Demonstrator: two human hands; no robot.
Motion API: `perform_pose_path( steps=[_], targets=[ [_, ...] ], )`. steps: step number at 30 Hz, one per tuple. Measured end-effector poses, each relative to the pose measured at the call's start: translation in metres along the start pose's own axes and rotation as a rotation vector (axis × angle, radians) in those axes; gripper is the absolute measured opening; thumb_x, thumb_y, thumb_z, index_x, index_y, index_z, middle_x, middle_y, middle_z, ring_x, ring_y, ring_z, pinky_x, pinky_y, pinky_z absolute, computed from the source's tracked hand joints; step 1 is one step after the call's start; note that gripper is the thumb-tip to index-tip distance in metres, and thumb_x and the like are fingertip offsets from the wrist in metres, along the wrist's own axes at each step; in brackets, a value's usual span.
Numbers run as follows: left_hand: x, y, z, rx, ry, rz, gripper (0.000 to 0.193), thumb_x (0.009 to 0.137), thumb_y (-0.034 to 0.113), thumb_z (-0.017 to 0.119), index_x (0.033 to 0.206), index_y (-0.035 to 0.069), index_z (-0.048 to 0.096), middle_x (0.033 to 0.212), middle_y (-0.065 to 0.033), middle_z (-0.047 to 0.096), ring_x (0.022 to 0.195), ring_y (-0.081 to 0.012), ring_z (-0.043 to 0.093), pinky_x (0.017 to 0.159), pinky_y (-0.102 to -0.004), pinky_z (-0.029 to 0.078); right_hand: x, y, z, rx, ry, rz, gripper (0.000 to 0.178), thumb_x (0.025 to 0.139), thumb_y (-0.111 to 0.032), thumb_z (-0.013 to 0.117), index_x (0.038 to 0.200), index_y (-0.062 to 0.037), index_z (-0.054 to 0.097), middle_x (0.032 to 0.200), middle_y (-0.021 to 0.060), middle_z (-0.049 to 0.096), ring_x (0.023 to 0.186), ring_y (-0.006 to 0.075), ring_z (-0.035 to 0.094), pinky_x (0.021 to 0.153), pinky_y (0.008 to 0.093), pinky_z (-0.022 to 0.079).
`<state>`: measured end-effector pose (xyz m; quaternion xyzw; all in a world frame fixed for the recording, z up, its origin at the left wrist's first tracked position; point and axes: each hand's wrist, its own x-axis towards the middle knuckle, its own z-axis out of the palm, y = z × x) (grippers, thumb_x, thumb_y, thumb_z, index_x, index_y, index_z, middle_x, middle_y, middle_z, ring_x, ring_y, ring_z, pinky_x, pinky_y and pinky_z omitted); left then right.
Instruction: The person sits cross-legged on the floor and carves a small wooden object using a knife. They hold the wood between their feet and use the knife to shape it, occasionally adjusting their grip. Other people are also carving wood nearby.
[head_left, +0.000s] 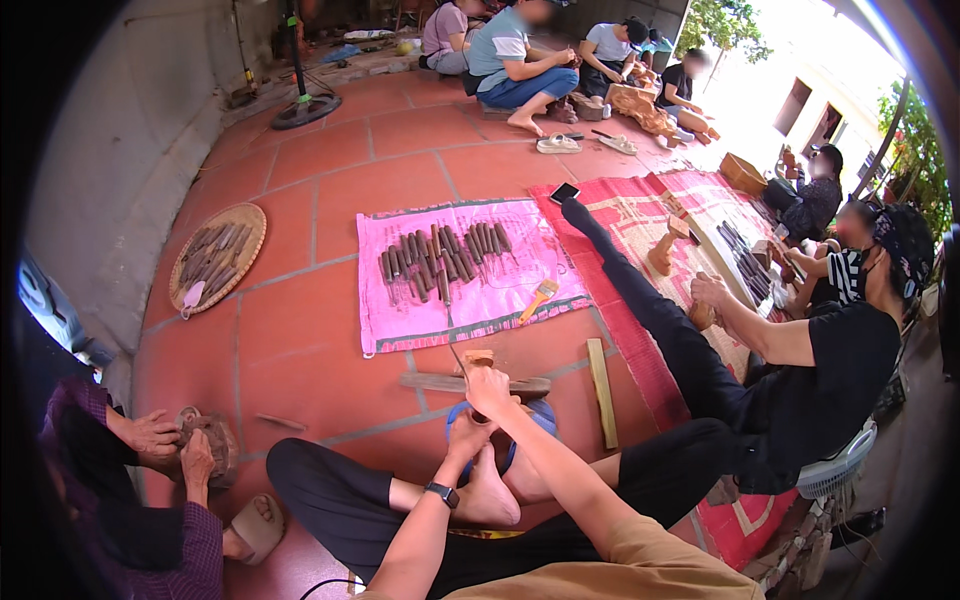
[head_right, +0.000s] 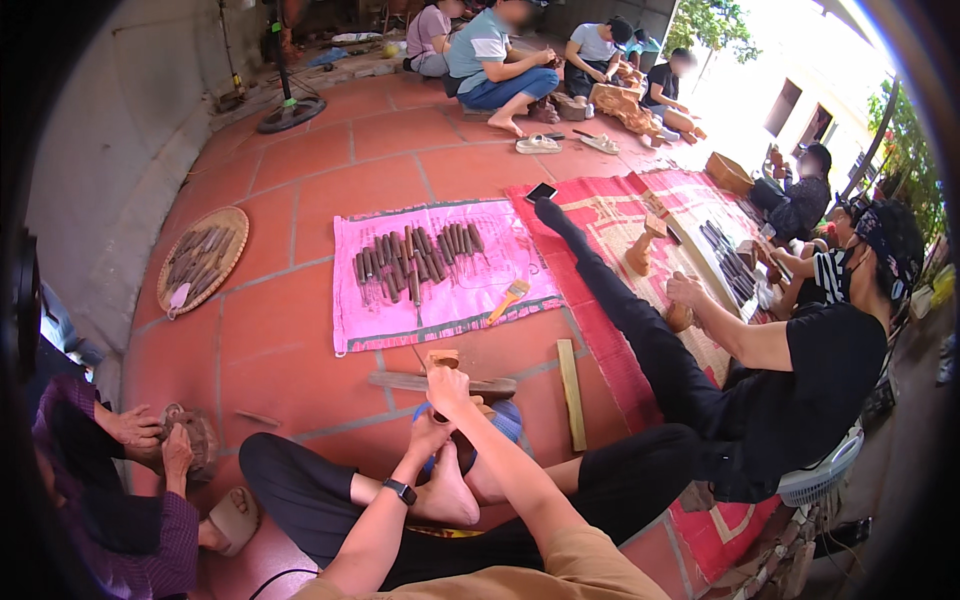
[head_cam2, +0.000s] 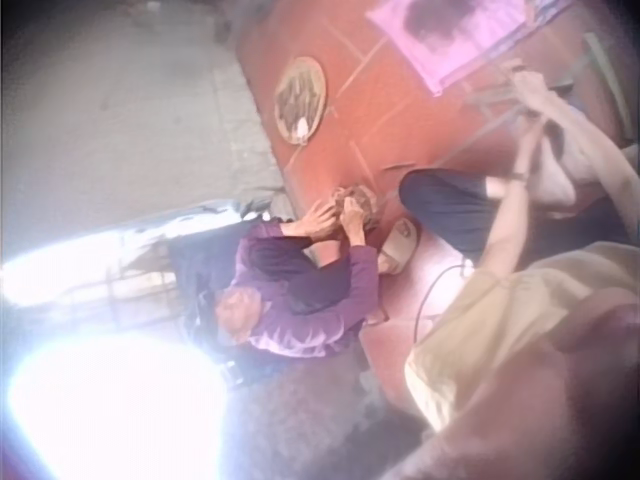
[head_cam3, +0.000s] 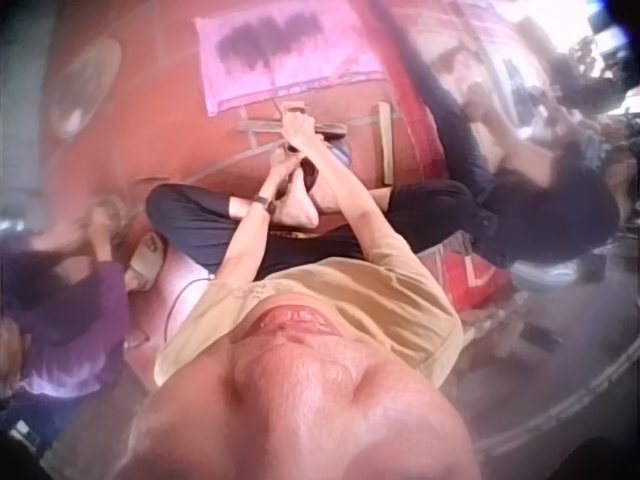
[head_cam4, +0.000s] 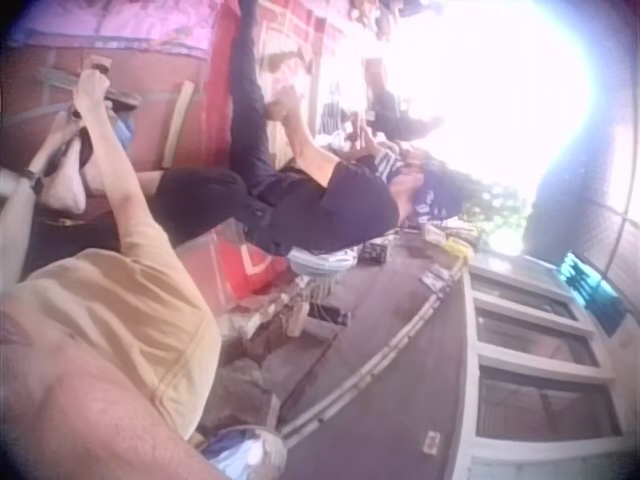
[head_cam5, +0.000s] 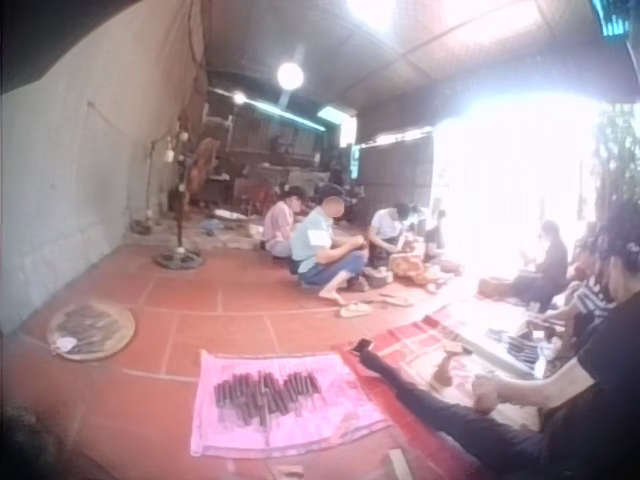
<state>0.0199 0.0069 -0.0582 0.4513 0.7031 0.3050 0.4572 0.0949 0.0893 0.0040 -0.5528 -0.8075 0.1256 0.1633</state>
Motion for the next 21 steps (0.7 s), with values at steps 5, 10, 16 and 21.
perform_pose_path(
  steps=[5, 10, 16, 21],
  targets=[
    [0.001, 0.002, -0.001, -0.064, -0.067, 0.052, 0.065, 0.071, 0.050, 0.079, 0.101, -0.006, 0.064, 0.092, -0.0195, 0.070, 0.083, -0.0261, 0.067, 0.075, -0.0372, 0.053, -0.001, 0.006, -0.005, -0.031, -0.031, -0.042, 0.009, 0.074, -0.009, 0.063, 0.080, -0.0030, 0.068, 0.077, 0.0206, 0.068, 0.073, 0.0382, 0.069, 0.066, 0.0491, 0.056],
    [-0.018, 0.030, -0.016, -0.013, -0.032, -0.003, 0.070, 0.070, 0.052, 0.080, 0.105, -0.006, 0.064, 0.100, -0.0249, 0.069, 0.095, -0.0331, 0.069, 0.082, -0.0402, 0.053, 0.002, -0.006, -0.019, 0.083, 0.010, 0.018, 0.012, 0.079, -0.014, 0.062, 0.078, -0.0041, 0.068, 0.079, 0.0208, 0.068, 0.076, 0.0398, 0.068, 0.069, 0.0524, 0.054],
    [-0.012, 0.029, -0.015, -0.047, -0.109, -0.047, 0.078, 0.066, 0.054, 0.082, 0.110, -0.006, 0.062, 0.103, -0.0249, 0.069, 0.097, -0.0343, 0.068, 0.082, -0.0406, 0.053, 0.007, 0.018, -0.008, 0.138, 0.000, 0.119, 0.011, 0.082, -0.020, 0.063, 0.086, -0.0116, 0.069, 0.079, 0.0200, 0.068, 0.082, 0.0412, 0.066, 0.073, 0.0529, 0.052],
    [-0.016, 0.028, -0.019, -0.035, -0.019, 0.023, 0.081, 0.065, 0.057, 0.083, 0.110, -0.007, 0.062, 0.099, -0.0252, 0.070, 0.094, -0.0341, 0.069, 0.081, -0.0404, 0.054, 0.003, 0.011, -0.012, 0.194, -0.132, 0.088, 0.009, 0.079, -0.018, 0.067, 0.081, -0.0101, 0.069, 0.082, 0.0172, 0.070, 0.083, 0.0380, 0.068, 0.076, 0.0493, 0.053]
  ],
)
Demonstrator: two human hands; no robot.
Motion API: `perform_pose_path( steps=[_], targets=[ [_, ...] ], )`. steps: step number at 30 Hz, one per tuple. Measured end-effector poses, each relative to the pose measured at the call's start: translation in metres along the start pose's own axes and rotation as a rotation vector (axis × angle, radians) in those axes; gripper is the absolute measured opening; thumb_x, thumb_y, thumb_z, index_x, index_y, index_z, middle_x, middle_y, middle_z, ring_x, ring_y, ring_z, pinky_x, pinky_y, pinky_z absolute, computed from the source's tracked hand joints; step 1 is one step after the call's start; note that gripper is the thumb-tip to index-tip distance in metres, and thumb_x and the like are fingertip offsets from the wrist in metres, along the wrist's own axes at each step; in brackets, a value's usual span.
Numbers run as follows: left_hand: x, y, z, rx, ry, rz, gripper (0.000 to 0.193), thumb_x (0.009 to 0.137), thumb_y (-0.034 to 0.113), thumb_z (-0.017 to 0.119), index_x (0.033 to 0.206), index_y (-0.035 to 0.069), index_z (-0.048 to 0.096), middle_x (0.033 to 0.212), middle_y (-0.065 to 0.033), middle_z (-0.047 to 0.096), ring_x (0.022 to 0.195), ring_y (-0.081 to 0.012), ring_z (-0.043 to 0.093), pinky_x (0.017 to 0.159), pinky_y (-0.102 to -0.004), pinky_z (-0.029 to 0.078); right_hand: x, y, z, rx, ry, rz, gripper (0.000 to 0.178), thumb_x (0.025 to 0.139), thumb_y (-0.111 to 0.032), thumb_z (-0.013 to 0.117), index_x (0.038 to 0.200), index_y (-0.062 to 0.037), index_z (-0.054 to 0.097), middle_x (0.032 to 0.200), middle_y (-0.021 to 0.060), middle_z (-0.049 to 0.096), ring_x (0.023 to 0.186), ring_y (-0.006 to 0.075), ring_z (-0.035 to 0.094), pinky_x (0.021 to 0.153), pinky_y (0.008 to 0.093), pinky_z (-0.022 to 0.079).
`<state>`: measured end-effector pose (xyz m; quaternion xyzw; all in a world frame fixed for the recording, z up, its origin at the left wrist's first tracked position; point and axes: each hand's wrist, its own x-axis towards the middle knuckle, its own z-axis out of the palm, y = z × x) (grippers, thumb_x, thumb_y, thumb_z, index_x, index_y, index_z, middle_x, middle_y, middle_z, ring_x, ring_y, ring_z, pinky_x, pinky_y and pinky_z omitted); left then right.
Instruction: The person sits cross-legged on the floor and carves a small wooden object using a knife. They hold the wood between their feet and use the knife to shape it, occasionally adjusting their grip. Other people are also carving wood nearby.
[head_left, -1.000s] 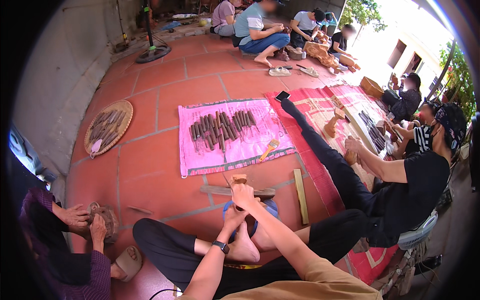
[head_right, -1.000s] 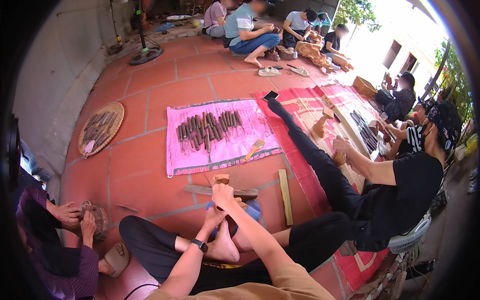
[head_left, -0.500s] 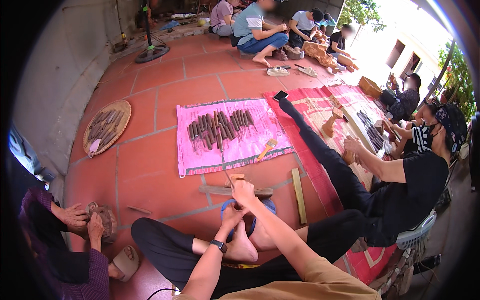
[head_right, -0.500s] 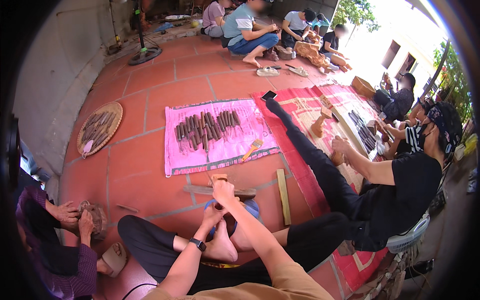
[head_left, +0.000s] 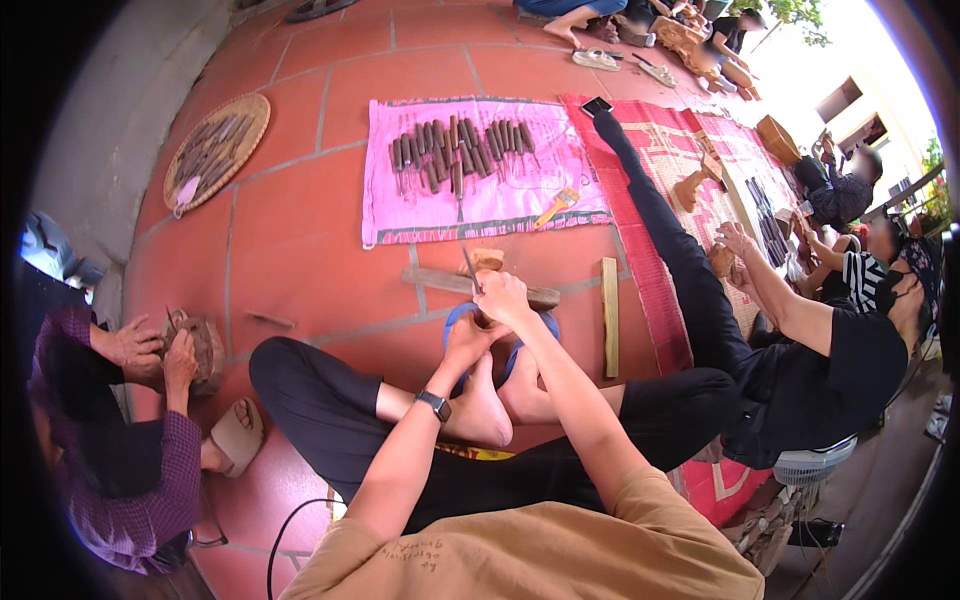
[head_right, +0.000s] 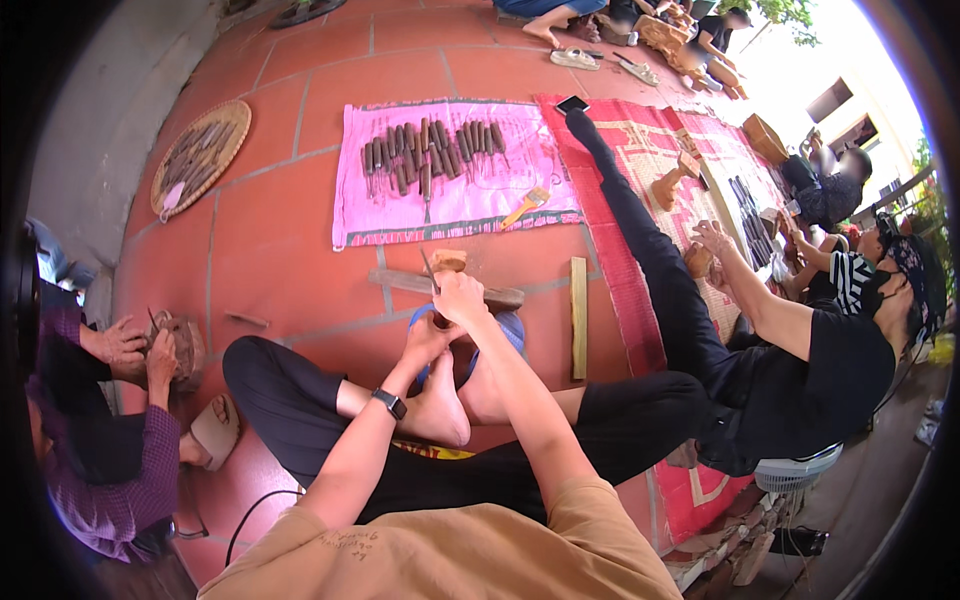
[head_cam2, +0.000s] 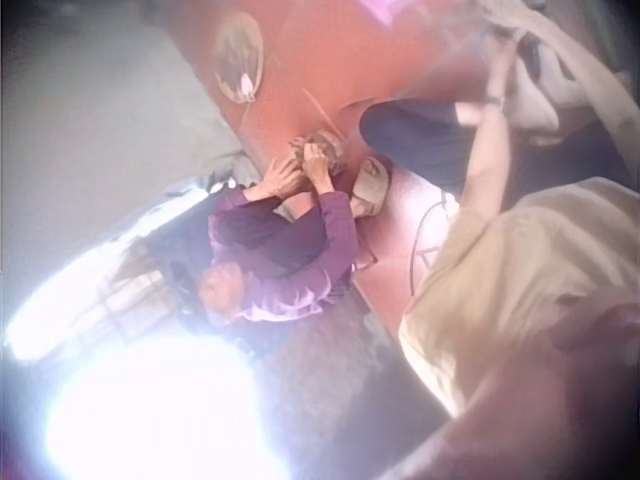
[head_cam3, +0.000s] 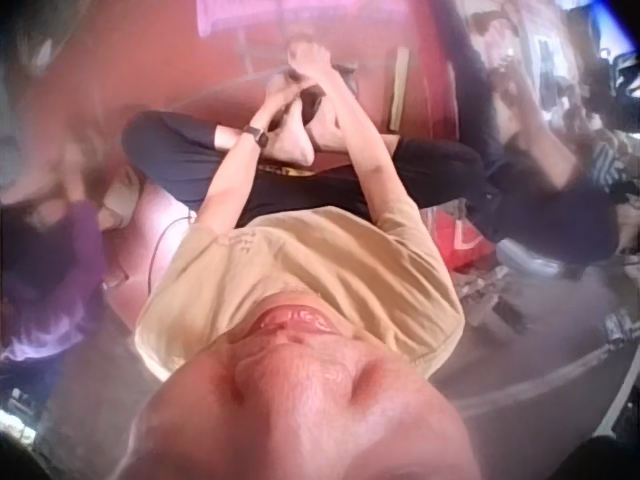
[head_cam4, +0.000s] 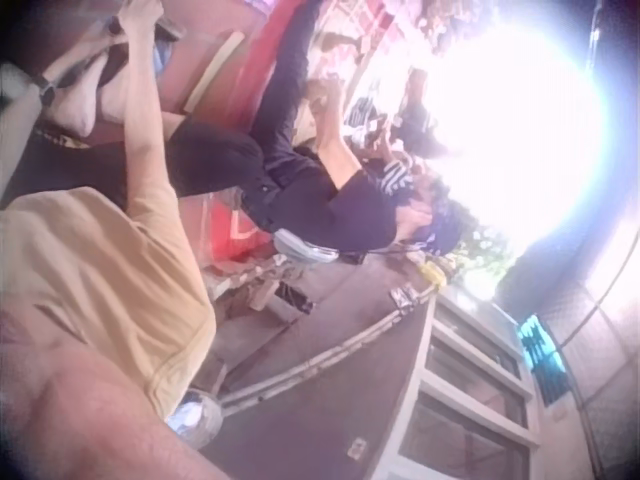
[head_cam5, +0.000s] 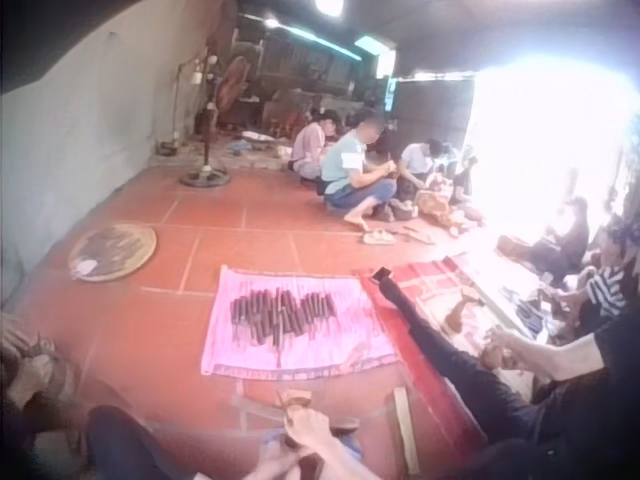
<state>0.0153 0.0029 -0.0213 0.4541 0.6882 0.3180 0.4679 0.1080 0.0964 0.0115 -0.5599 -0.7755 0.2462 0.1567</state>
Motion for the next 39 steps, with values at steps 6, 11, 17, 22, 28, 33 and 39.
perform_pose_path(
  steps=[6, 11, 17, 22, 28, 33, 39],
  targets=[
    [0.007, -0.003, 0.003, -0.067, -0.073, -0.055, 0.077, 0.065, 0.058, 0.082, 0.105, -0.006, 0.065, 0.091, -0.0227, 0.071, 0.084, -0.0312, 0.070, 0.074, -0.0393, 0.054, 0.019, 0.017, -0.005, 0.071, 0.097, 0.127, 0.020, 0.082, -0.024, 0.069, 0.095, -0.0077, 0.068, 0.086, 0.0180, 0.070, 0.084, 0.0357, 0.068, 0.077, 0.0483, 0.053],
    [-0.002, 0.010, -0.001, -0.049, -0.013, -0.020, 0.073, 0.065, 0.057, 0.083, 0.098, -0.005, 0.066, 0.086, -0.0206, 0.071, 0.079, -0.0292, 0.070, 0.070, -0.0387, 0.054, 0.008, 0.045, -0.005, 0.689, -0.089, 0.137, 0.007, 0.086, -0.009, 0.068, 0.091, -0.0054, 0.064, 0.080, 0.0062, 0.067, 0.078, 0.0182, 0.066, 0.068, 0.0327, 0.050],
    [-0.001, 0.009, -0.002, -0.030, -0.013, -0.016, 0.076, 0.064, 0.059, 0.083, 0.102, -0.004, 0.064, 0.091, -0.0206, 0.071, 0.085, -0.0292, 0.070, 0.072, -0.0387, 0.053, -0.008, 0.044, -0.015, 1.122, -0.085, 0.258, 0.002, 0.092, -0.004, 0.061, 0.094, -0.0054, 0.063, 0.081, -0.0009, 0.061, 0.072, 0.0053, 0.053, 0.064, 0.0206, 0.042],
    [0.001, 0.006, 0.000, -0.080, -0.032, -0.033, 0.075, 0.064, 0.058, 0.083, 0.101, -0.005, 0.064, 0.094, -0.0213, 0.071, 0.088, -0.0295, 0.070, 0.074, -0.0396, 0.053, -0.002, 0.065, -0.001, 0.729, -0.273, 0.038, 0.012, 0.088, 0.005, 0.063, 0.098, -0.0019, 0.063, 0.082, 0.0007, 0.063, 0.084, 0.0096, 0.061, 0.073, 0.0235, 0.048],
    [-0.005, 0.003, 0.002, 0.015, 0.053, 0.013, 0.074, 0.064, 0.061, 0.082, 0.095, -0.003, 0.065, 0.094, -0.0215, 0.069, 0.087, -0.0337, 0.068, 0.075, -0.0418, 0.053, 0.037, 0.050, -0.010, 0.857, 0.240, 0.247, 0.006, 0.089, 0.002, 0.063, 0.094, -0.0007, 0.062, 0.076, 0.0059, 0.066, 0.068, 0.0151, 0.069, 0.053, 0.0258, 0.054],
    [-0.015, 0.003, 0.017, 0.077, 0.256, 0.138, 0.070, 0.068, 0.059, 0.080, 0.097, -0.003, 0.065, 0.099, -0.0205, 0.064, 0.089, -0.0388, 0.065, 0.077, -0.0446, 0.053, 0.078, 0.072, -0.010, 0.826, 0.100, 0.436, 0.009, 0.089, -0.004, 0.066, 0.094, -0.0009, 0.059, 0.076, 0.0070, 0.063, 0.061, 0.0151, 0.066, 0.047, 0.0238, 0.048],
    [-0.015, 0.008, 0.016, 0.016, 0.228, 0.122, 0.067, 0.067, 0.054, 0.083, 0.099, -0.003, 0.066, 0.100, -0.0200, 0.065, 0.088, -0.0360, 0.066, 0.076, -0.0426, 0.053, 0.134, 0.102, 0.024, 0.797, 0.024, 0.529, 0.009, 0.091, -0.010, 0.066, 0.095, -0.0032, 0.061, 0.079, 0.0068, 0.066, 0.060, 0.0129, 0.066, 0.047, 0.0233, 0.048]
  ],
)
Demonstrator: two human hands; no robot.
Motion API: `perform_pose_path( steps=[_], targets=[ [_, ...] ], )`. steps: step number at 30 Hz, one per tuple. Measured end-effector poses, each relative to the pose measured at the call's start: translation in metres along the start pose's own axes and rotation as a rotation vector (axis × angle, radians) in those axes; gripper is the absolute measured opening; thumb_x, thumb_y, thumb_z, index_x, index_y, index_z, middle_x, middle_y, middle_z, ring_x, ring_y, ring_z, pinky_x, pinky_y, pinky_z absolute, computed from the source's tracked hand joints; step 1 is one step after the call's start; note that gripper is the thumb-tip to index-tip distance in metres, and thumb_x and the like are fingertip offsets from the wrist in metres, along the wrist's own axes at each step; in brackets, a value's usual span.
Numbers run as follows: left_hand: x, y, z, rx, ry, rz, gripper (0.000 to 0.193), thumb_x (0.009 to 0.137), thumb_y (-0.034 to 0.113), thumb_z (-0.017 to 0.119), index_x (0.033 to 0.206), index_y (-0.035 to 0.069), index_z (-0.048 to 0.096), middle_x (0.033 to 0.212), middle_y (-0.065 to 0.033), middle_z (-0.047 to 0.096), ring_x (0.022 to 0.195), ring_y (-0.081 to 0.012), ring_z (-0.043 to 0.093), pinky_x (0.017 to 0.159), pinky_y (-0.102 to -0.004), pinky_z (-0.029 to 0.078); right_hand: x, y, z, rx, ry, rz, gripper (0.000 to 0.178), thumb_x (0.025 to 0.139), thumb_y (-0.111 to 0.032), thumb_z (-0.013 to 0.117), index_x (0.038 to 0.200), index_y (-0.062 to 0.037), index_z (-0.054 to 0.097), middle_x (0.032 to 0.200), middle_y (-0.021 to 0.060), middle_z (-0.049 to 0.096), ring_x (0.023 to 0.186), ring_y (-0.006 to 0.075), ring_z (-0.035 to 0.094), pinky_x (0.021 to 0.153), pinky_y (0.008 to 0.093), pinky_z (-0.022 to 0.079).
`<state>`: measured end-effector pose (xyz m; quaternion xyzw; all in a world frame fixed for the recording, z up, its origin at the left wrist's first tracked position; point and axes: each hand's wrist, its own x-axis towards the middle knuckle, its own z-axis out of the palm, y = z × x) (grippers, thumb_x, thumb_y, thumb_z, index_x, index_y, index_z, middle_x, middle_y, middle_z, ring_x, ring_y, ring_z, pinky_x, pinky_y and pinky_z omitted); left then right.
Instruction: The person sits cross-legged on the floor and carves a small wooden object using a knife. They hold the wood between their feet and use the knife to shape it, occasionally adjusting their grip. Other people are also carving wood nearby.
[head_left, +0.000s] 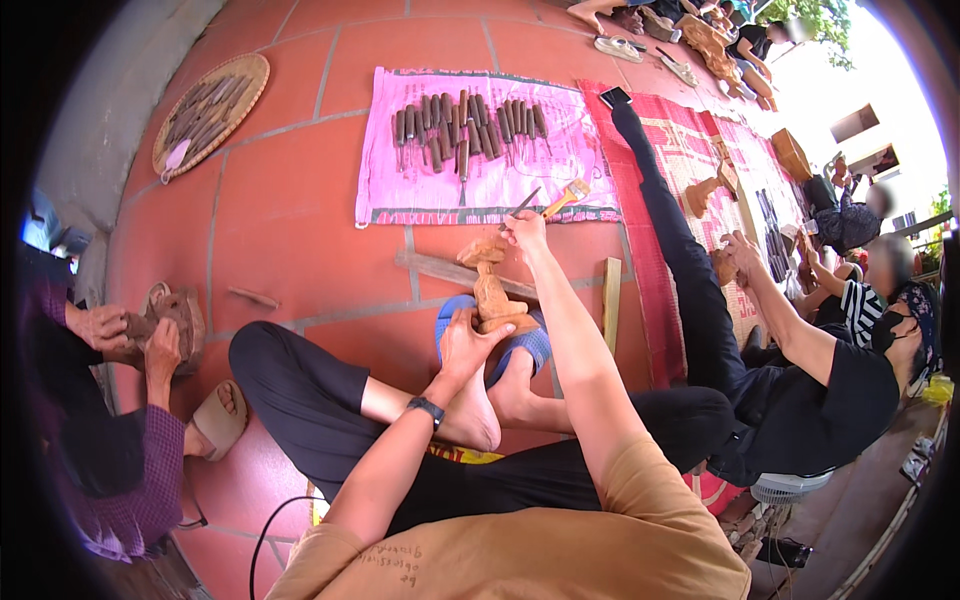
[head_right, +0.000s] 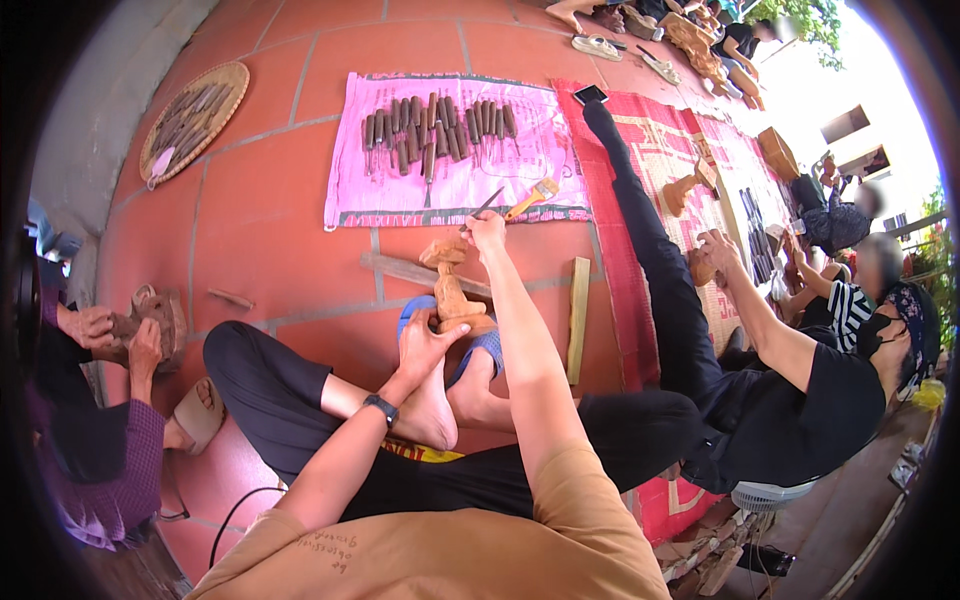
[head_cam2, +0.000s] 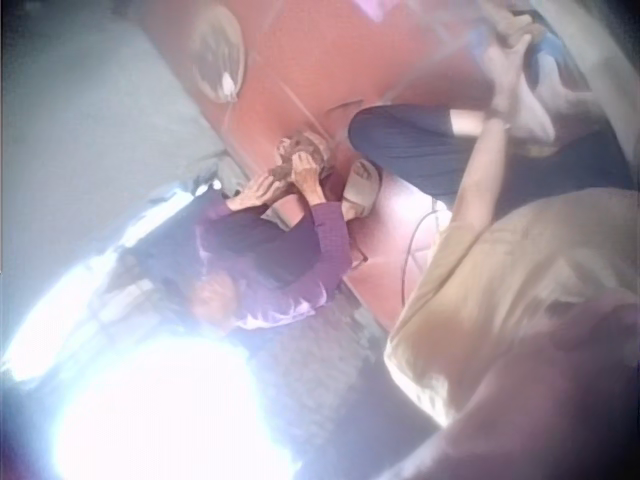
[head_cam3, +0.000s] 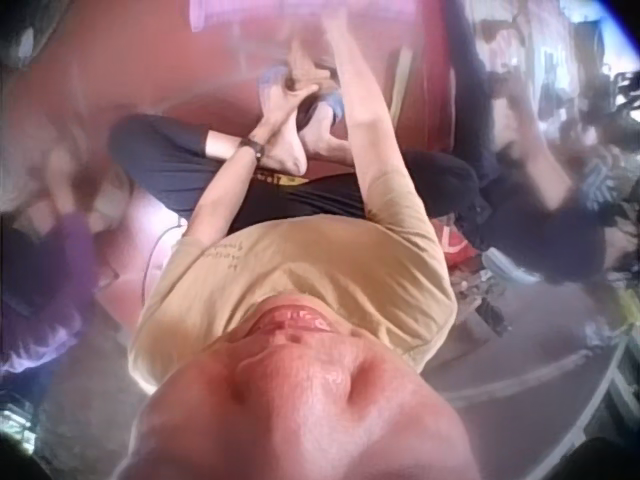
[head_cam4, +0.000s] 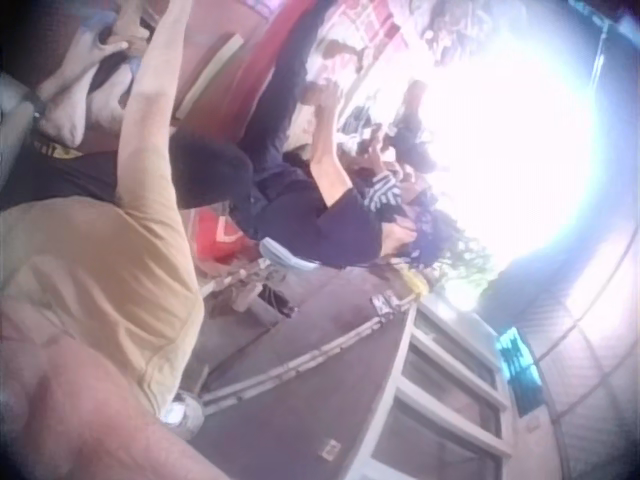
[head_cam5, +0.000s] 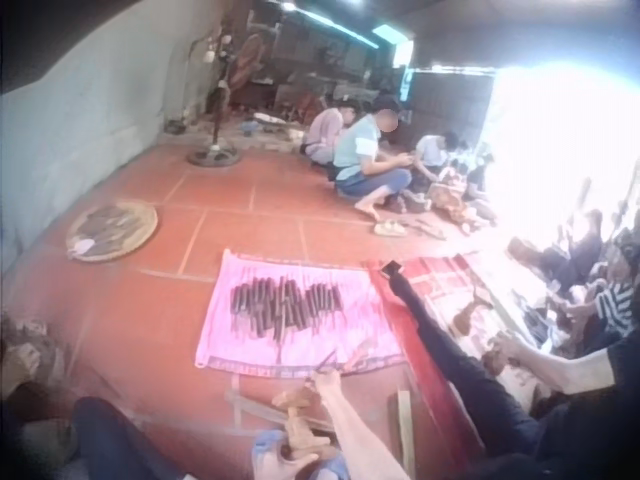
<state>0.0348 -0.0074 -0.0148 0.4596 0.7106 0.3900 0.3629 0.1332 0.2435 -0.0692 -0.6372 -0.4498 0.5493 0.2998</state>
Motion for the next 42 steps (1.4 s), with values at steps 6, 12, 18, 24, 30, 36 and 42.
perform_pose_path(
  steps=[6, 12, 18, 24, 30, 36, 42],
  targets=[
    [0.002, 0.014, -0.006, 0.052, -0.048, -0.044, 0.065, 0.069, 0.044, 0.085, 0.106, -0.004, 0.062, 0.095, -0.0193, 0.069, 0.087, -0.0317, 0.068, 0.079, -0.0387, 0.053, 0.036, 0.005, 0.004, -0.298, 0.359, -0.129, 0.018, 0.089, -0.015, 0.066, 0.106, -0.0109, 0.061, 0.086, 0.0102, 0.069, 0.082, 0.0265, 0.069, 0.069, 0.0404, 0.055],
    [0.003, 0.014, -0.004, 0.043, -0.049, -0.079, 0.066, 0.067, 0.050, 0.085, 0.102, -0.002, 0.062, 0.094, -0.0173, 0.066, 0.087, -0.0321, 0.065, 0.077, -0.0404, 0.053, 0.042, 0.000, -0.044, -0.929, 0.416, -0.123, 0.040, 0.084, -0.018, 0.067, 0.122, -0.0171, 0.054, 0.127, 0.0179, 0.052, 0.112, 0.0395, 0.058, 0.089, 0.0521, 0.049],
    [0.006, 0.012, -0.002, 0.041, -0.052, -0.051, 0.067, 0.067, 0.050, 0.085, 0.100, -0.002, 0.061, 0.095, -0.0196, 0.067, 0.087, -0.0346, 0.065, 0.077, -0.0406, 0.053, 0.045, 0.012, -0.090, -0.843, 0.326, -0.330, 0.032, 0.085, -0.013, 0.066, 0.115, -0.0150, 0.054, 0.124, 0.0175, 0.050, 0.113, 0.0379, 0.057, 0.088, 0.0473, 0.049],
    [0.005, 0.003, -0.001, 0.039, -0.060, -0.080, 0.069, 0.066, 0.052, 0.084, 0.102, -0.003, 0.061, 0.094, -0.0200, 0.068, 0.088, -0.0337, 0.066, 0.078, -0.0401, 0.053, -0.003, -0.055, -0.115, -0.382, 0.184, -0.723, 0.019, 0.094, -0.017, 0.062, 0.112, -0.0095, 0.066, 0.091, 0.0074, 0.068, 0.078, 0.0205, 0.064, 0.070, 0.0350, 0.049],
    [0.004, 0.009, -0.008, -0.054, -0.097, -0.129, 0.070, 0.067, 0.054, 0.083, 0.102, -0.003, 0.061, 0.095, -0.0197, 0.069, 0.088, -0.0326, 0.067, 0.078, -0.0392, 0.052, -0.171, -0.130, -0.095, -0.232, -0.269, -0.473, 0.023, 0.096, -0.021, 0.061, 0.112, -0.0046, 0.066, 0.091, 0.0053, 0.068, 0.072, 0.0112, 0.064, 0.064, 0.0280, 0.051],
    [0.006, 0.002, -0.005, -0.055, -0.131, -0.140, 0.069, 0.068, 0.054, 0.083, 0.101, -0.003, 0.063, 0.093, -0.0185, 0.069, 0.089, -0.0304, 0.068, 0.080, -0.0384, 0.053, -0.212, -0.088, -0.058, -0.093, -0.306, -0.417, 0.019, 0.097, -0.021, 0.060, 0.105, -0.0031, 0.061, 0.084, 0.0033, 0.065, 0.068, 0.0082, 0.060, 0.062, 0.0245, 0.051],
    [0.007, 0.000, -0.013, -0.047, -0.167, -0.102, 0.070, 0.069, 0.051, 0.082, 0.107, -0.005, 0.065, 0.097, -0.0204, 0.070, 0.091, -0.0289, 0.068, 0.081, -0.0368, 0.053, -0.188, -0.067, -0.030, -0.427, -0.261, -0.423, 0.011, 0.088, -0.002, 0.065, 0.098, -0.0015, 0.064, 0.073, 0.0089, 0.065, 0.063, 0.0127, 0.062, 0.061, 0.0292, 0.051]
  ],
)
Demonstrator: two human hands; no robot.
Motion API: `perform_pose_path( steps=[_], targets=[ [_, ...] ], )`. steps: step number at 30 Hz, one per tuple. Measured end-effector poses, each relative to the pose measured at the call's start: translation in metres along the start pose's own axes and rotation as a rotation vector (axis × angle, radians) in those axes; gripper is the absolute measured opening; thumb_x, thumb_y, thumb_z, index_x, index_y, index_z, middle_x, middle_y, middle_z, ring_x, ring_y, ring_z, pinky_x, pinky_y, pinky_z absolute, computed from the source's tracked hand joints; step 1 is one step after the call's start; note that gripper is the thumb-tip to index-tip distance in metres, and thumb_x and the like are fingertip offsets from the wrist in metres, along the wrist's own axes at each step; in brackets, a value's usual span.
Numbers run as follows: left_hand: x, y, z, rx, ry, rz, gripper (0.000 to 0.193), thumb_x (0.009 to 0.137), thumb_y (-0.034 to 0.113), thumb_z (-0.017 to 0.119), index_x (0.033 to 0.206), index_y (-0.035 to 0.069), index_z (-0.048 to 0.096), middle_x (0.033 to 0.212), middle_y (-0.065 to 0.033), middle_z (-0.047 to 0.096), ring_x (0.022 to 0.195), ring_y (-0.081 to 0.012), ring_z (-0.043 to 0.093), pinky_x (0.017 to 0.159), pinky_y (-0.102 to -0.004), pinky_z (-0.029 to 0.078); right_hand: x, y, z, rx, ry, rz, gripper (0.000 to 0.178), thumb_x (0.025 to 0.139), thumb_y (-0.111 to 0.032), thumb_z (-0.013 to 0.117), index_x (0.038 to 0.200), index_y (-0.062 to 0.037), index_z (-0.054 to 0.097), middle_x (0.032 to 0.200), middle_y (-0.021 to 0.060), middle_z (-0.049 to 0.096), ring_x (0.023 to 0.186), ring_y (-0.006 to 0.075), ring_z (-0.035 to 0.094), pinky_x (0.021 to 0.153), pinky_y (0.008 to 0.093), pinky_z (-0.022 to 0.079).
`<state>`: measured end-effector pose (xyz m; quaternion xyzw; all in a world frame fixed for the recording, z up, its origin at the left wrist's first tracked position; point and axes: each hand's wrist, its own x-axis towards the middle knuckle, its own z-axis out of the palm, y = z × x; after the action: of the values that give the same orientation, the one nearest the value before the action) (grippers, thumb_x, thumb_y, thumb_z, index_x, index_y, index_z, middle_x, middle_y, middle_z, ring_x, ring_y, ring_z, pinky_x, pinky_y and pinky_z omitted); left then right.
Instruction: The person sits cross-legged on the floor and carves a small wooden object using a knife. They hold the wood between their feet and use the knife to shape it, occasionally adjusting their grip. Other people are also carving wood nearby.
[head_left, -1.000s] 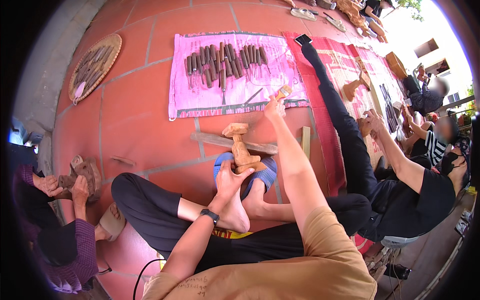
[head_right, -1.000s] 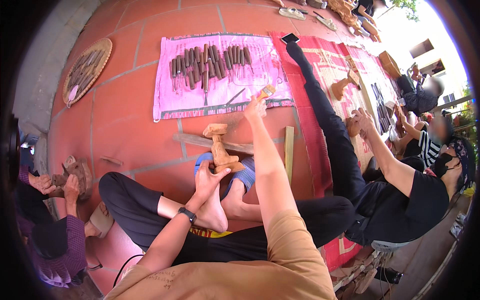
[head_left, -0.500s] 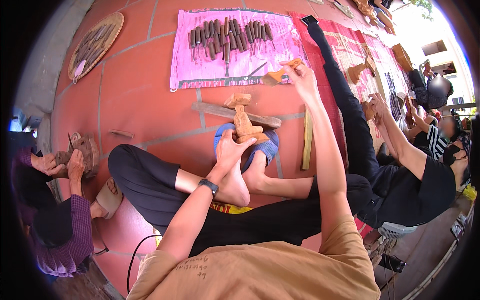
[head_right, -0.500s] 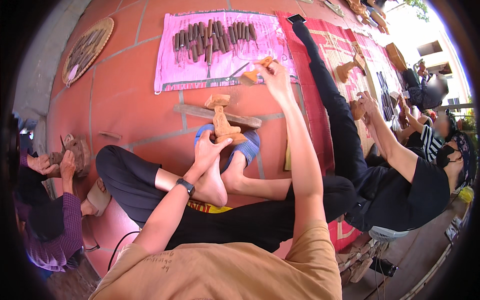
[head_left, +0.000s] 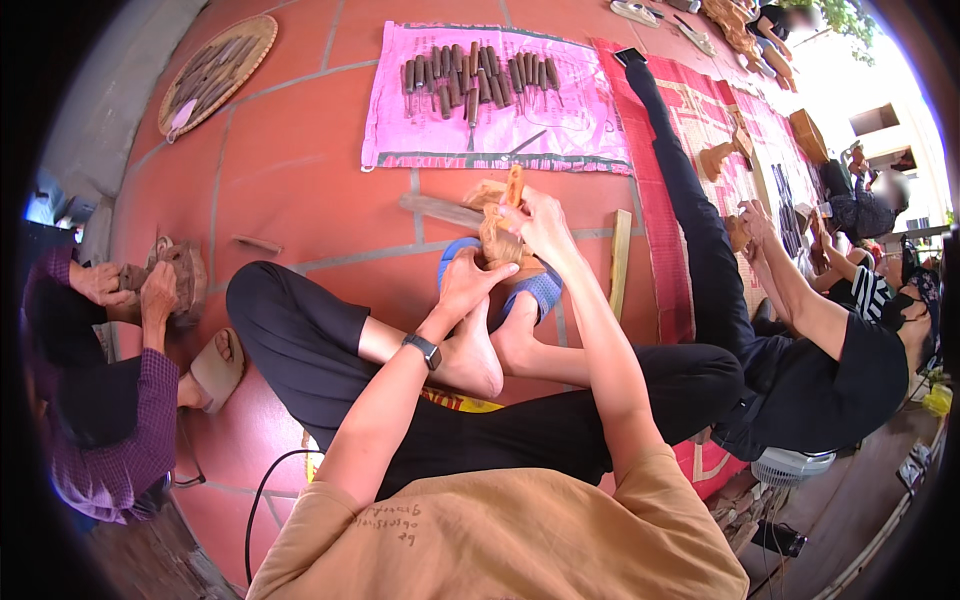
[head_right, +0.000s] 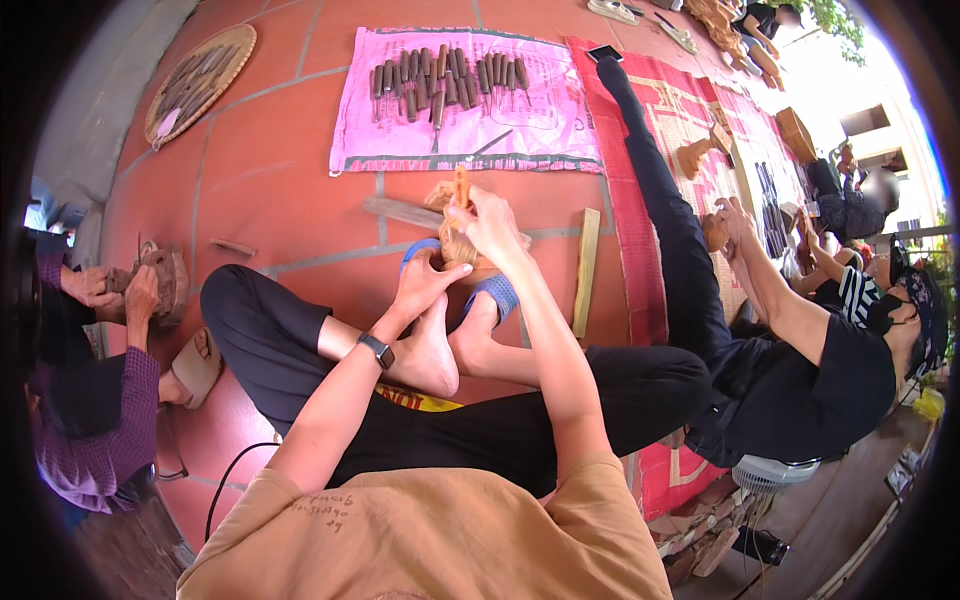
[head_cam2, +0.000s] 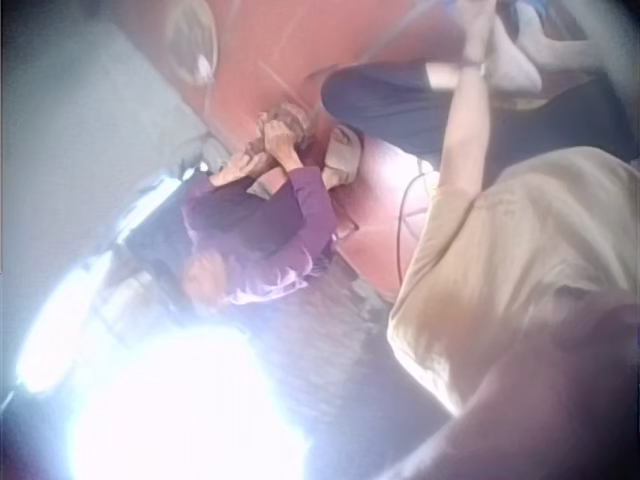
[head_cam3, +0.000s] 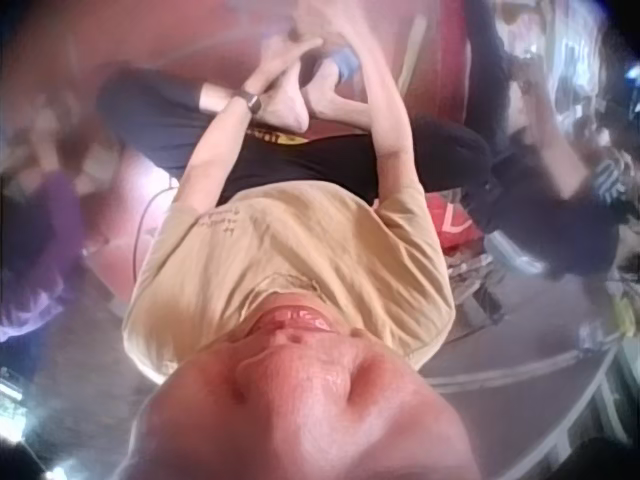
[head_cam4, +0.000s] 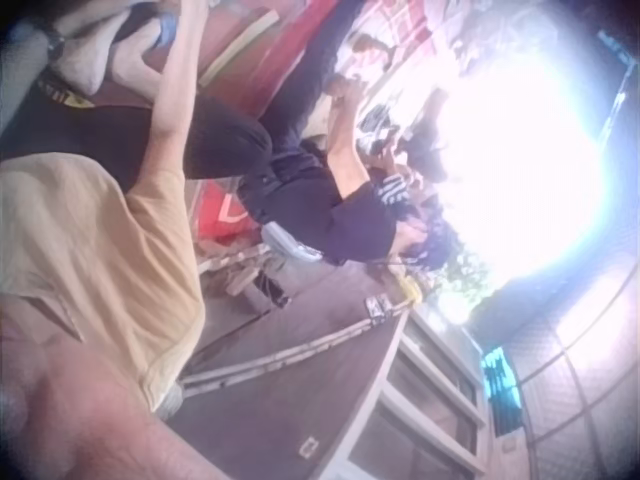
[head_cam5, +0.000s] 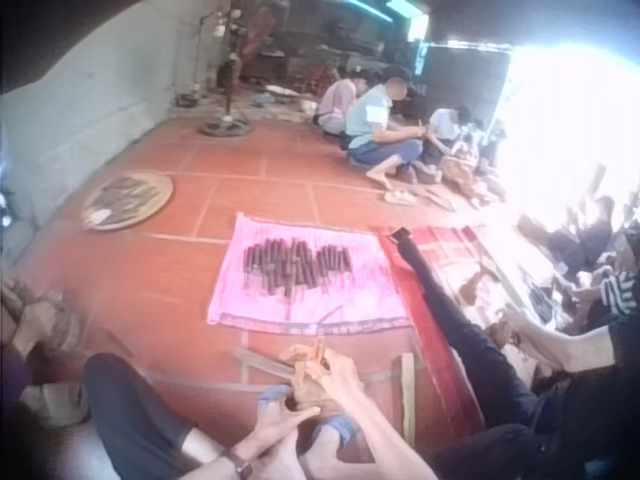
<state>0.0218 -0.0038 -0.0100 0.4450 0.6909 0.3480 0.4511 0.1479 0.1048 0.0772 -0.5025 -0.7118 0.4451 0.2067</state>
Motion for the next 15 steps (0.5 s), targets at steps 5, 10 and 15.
perform_pose_path(
  steps=[5, 10, 15],
  targets=[
    [-0.001, -0.002, -0.003, -0.084, -0.043, 0.018, 0.072, 0.071, 0.049, 0.082, 0.112, -0.007, 0.063, 0.101, -0.0207, 0.070, 0.094, -0.0267, 0.069, 0.083, -0.0349, 0.053, 0.009, 0.017, 0.003, 0.226, 0.230, -0.216, 0.011, 0.090, -0.004, 0.063, 0.100, -0.0005, 0.064, 0.078, 0.0075, 0.067, 0.065, 0.0118, 0.064, 0.059, 0.0275, 0.052],
    [0.004, -0.010, -0.002, -0.126, -0.068, -0.007, 0.071, 0.071, 0.048, 0.082, 0.112, -0.007, 0.063, 0.102, -0.0194, 0.070, 0.094, -0.0247, 0.069, 0.083, -0.0350, 0.054, 0.007, 0.021, 0.006, 0.361, -0.095, -0.061, 0.014, 0.091, -0.008, 0.064, 0.103, -0.0002, 0.063, 0.079, 0.0088, 0.068, 0.064, 0.0125, 0.065, 0.058, 0.0286, 0.053],
    [0.004, -0.013, -0.003, -0.079, -0.063, 0.004, 0.071, 0.070, 0.044, 0.085, 0.113, -0.006, 0.062, 0.101, -0.0176, 0.070, 0.091, -0.0236, 0.068, 0.081, -0.0345, 0.054, 0.000, 0.009, -0.017, 0.000, 0.259, -0.138, 0.018, 0.091, -0.014, 0.066, 0.102, -0.0009, 0.062, 0.075, 0.0109, 0.069, 0.063, 0.0135, 0.066, 0.059, 0.0314, 0.052]
  ],
)
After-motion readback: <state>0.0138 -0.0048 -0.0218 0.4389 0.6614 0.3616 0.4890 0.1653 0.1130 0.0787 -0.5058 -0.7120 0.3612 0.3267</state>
